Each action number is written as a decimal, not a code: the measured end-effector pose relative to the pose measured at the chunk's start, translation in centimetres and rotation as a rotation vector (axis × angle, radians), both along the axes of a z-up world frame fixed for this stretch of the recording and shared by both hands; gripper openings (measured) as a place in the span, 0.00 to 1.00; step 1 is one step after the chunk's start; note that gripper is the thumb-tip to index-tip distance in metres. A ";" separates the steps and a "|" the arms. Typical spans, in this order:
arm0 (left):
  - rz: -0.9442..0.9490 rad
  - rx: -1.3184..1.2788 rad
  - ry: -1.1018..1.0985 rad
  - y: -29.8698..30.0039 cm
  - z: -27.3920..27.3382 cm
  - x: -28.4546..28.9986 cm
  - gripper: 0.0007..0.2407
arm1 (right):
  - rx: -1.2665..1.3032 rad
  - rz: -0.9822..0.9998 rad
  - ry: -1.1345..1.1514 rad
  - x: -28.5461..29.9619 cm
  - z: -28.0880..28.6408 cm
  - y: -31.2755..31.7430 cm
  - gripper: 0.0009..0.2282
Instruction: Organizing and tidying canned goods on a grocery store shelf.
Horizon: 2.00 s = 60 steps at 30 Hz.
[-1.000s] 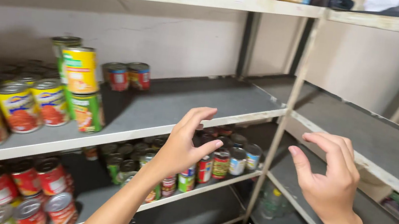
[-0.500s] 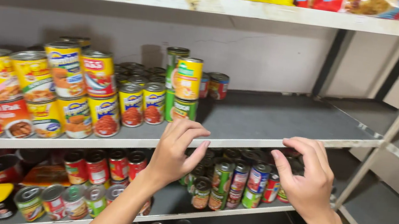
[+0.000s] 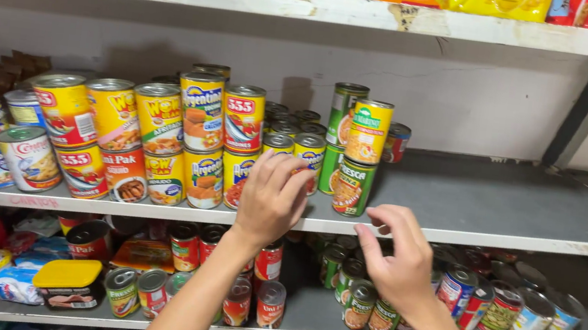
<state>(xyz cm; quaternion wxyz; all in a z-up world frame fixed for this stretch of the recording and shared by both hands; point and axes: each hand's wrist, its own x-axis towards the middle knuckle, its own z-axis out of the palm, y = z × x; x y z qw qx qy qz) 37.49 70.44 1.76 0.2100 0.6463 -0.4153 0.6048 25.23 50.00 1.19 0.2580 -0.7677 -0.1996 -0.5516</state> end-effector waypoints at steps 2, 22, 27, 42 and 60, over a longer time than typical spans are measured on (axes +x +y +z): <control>0.019 0.018 0.011 -0.2 -0.1 0.3 0.18 | -0.030 0.031 -0.024 1.6 0.2 1.3 0.10; 0.494 0.016 0.144 -1.7 -0.8 1.6 0.25 | -0.621 -0.507 -0.103 10.5 2.4 4.9 0.27; 0.444 -0.007 0.170 -1.9 -1.0 1.7 0.24 | -0.583 -0.570 -0.084 11.1 2.0 4.5 0.29; 0.355 -0.059 0.082 -1.9 -1.6 1.4 0.20 | -0.503 -0.513 -0.222 11.3 -0.1 4.2 0.23; 0.309 -0.132 0.122 -1.5 -2.1 1.5 0.24 | -0.448 -0.367 -0.214 10.6 0.0 4.5 0.19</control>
